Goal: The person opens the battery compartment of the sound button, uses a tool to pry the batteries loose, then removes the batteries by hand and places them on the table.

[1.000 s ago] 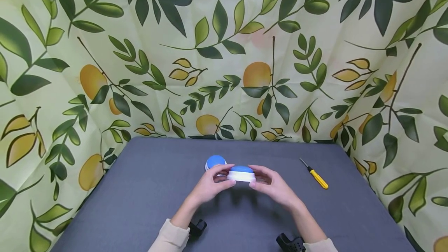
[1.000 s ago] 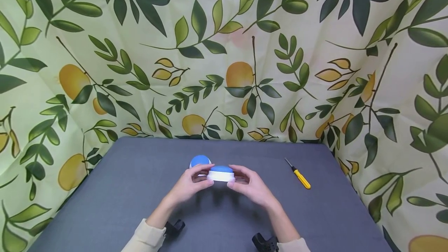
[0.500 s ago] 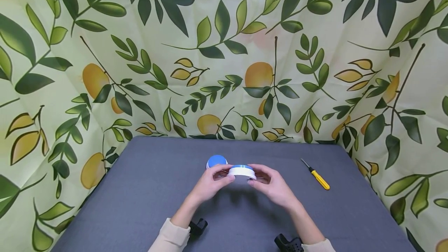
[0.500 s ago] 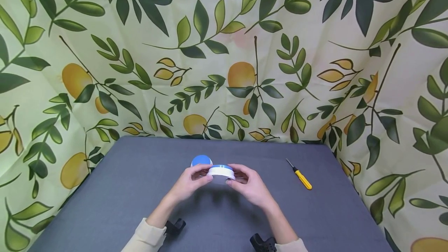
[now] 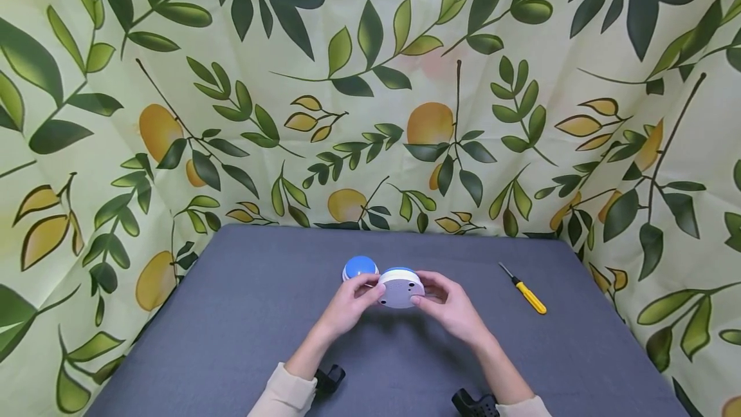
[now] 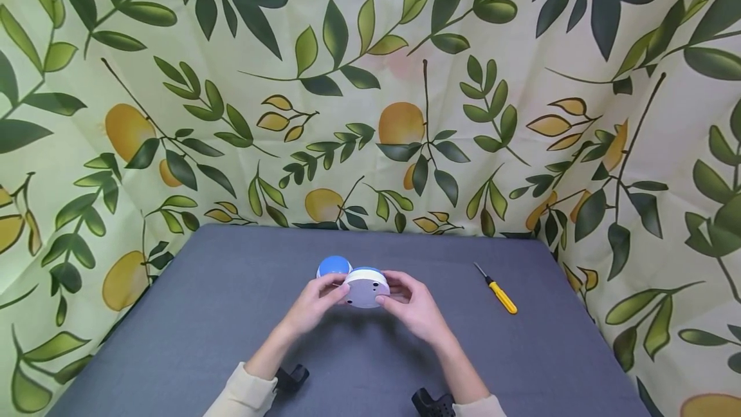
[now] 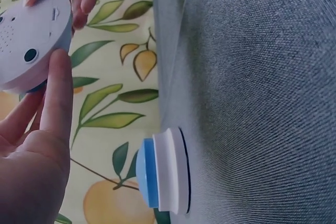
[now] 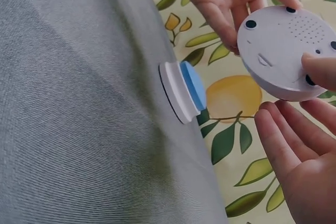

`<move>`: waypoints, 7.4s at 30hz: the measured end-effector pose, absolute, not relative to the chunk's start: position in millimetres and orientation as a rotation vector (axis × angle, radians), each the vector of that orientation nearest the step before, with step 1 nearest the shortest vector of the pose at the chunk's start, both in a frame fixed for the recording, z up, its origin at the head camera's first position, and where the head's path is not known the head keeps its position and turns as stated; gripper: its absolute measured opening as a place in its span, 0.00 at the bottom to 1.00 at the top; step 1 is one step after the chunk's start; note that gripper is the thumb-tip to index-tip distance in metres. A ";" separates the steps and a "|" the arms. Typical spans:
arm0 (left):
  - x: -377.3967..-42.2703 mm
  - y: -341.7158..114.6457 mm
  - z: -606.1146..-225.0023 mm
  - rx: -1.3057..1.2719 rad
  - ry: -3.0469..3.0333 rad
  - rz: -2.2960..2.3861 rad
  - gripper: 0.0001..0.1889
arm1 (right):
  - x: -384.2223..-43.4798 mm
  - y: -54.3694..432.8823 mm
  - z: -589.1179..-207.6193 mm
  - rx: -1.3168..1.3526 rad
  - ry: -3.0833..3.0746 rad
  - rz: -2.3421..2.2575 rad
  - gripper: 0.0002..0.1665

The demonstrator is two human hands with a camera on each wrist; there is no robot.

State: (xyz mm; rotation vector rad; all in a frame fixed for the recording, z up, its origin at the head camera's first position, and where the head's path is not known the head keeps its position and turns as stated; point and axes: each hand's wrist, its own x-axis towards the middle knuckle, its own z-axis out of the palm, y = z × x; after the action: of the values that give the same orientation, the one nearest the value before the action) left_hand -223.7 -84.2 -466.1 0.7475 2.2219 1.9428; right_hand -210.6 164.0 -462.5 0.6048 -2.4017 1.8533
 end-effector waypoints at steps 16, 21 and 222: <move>-220.9 -83.3 -467.0 0.849 2.041 1.990 0.19 | -211.9 163.4 -466.0 0.578 -2.356 1.878 0.24; -221.3 -88.1 -468.5 0.869 2.094 1.904 0.18 | -213.7 163.1 -466.4 0.594 -2.306 1.881 0.21; -229.1 -38.1 -471.1 0.687 2.744 1.821 0.52 | -211.4 109.4 -448.4 0.168 -2.088 1.488 0.15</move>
State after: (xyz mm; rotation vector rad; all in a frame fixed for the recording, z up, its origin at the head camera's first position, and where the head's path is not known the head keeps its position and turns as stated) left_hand -229.1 -38.1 -471.1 0.6875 2.7438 1.8208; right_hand -211.4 109.4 -448.4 0.1677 -2.0881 1.4879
